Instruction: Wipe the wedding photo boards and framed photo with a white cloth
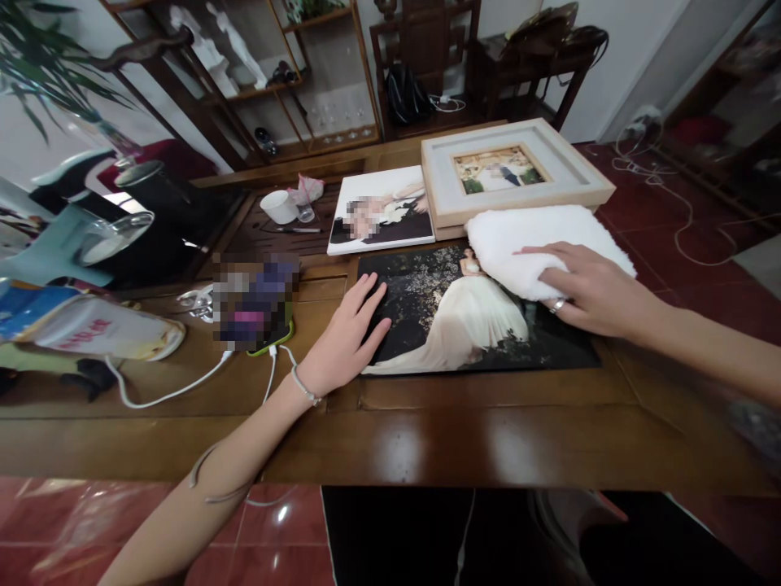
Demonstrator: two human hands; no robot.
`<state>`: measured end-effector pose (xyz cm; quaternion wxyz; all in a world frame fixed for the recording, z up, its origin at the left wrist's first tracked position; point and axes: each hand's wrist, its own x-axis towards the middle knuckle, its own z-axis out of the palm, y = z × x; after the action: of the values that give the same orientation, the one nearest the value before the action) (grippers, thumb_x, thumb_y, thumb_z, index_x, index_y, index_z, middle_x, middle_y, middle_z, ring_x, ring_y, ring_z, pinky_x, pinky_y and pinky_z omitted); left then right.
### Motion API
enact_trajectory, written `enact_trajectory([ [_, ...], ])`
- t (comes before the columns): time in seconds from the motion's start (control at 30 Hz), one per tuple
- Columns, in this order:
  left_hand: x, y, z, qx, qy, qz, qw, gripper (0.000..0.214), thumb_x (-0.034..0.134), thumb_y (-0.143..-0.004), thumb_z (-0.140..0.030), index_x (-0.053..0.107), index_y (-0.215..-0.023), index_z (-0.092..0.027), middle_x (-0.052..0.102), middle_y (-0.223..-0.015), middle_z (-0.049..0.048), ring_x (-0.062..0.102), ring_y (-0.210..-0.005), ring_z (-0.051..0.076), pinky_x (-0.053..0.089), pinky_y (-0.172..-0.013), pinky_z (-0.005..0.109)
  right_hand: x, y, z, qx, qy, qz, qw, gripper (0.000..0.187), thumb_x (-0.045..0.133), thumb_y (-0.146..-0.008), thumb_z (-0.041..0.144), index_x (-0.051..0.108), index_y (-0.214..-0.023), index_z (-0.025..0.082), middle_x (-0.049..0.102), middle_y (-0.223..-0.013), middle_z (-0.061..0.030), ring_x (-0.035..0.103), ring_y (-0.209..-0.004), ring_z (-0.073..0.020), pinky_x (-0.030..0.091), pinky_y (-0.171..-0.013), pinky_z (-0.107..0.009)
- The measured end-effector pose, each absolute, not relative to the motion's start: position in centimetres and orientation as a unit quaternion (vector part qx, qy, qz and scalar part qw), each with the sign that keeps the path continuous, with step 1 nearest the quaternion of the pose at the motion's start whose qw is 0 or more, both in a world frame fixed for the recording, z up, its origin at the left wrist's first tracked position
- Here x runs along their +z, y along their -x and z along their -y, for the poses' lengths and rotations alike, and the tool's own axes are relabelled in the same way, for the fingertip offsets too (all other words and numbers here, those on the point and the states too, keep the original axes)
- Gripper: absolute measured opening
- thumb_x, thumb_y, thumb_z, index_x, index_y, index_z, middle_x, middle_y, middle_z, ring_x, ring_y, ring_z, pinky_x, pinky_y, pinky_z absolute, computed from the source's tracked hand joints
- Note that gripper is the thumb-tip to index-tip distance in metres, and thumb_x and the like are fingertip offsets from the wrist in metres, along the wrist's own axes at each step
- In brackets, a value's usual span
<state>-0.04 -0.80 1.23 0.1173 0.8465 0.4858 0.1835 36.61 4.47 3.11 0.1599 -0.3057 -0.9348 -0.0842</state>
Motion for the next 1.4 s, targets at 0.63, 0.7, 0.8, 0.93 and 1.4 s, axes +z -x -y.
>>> enact_trajectory([
  [0.63,1.3,-0.1,0.9,0.175,-0.846,-0.49,0.115,0.052,0.037,-0.099,-0.033,0.03,-0.147,-0.016,0.023,-0.158,0.0154,0.017,-0.148,0.029,0.021,-0.119,0.051,3.0,-30.9,2.2,-0.059,0.186,0.963,0.184,0.016,0.057,-0.073,0.015,0.066,-0.086,0.017,0.062,-0.123,-0.02,0.057,-0.113,-0.0343,0.054,-0.086,-0.051],
  [0.7,1.3,-0.1,0.9,0.175,-0.846,-0.49,0.116,0.052,0.037,-0.099,-0.033,0.029,-0.148,-0.018,0.023,-0.158,0.0145,0.017,-0.148,0.029,0.021,-0.119,0.052,3.0,-30.8,-0.5,-0.058,0.203,0.962,0.173,0.024,0.058,-0.074,0.014,0.066,-0.096,0.014,0.061,-0.123,-0.022,0.058,-0.112,-0.035,0.053,-0.086,-0.053],
  [0.8,1.3,0.0,0.9,0.176,-0.847,-0.488,0.117,0.052,0.037,-0.099,-0.033,0.029,-0.148,-0.017,0.023,-0.158,0.0149,0.017,-0.147,0.029,0.021,-0.119,0.052,3.0,-31.2,-4.1,-0.04,0.252,0.953,0.165,0.027,0.058,-0.074,0.011,0.064,-0.1,0.013,0.054,-0.134,-0.0224,0.048,-0.126,-0.0367,0.046,-0.097,-0.056],
  [0.93,1.4,-0.1,0.9,0.174,-0.846,-0.49,0.117,0.052,0.037,-0.099,-0.033,0.03,-0.147,-0.015,0.023,-0.157,0.0163,0.017,-0.147,0.029,0.021,-0.119,0.05,2.6,-31.5,-5.1,-0.034,0.286,0.945,0.153,0.028,0.056,-0.073,0.007,0.063,-0.101,0.01,0.045,-0.142,-0.0254,0.032,-0.138,-0.0397,0.033,-0.108,-0.062],
  [1.4,1.3,0.0,0.8,0.167,-0.848,-0.491,0.114,0.053,0.037,-0.099,-0.034,0.03,-0.148,-0.015,0.023,-0.157,0.0162,0.016,-0.148,0.029,0.022,-0.119,0.052,3.3,-29.0,6.6,-0.035,0.185,0.966,0.176,0.009,0.062,-0.079,0.02,0.065,-0.071,0.023,0.057,-0.135,-0.0123,0.041,-0.133,-0.0348,0.043,-0.106,-0.052],
])
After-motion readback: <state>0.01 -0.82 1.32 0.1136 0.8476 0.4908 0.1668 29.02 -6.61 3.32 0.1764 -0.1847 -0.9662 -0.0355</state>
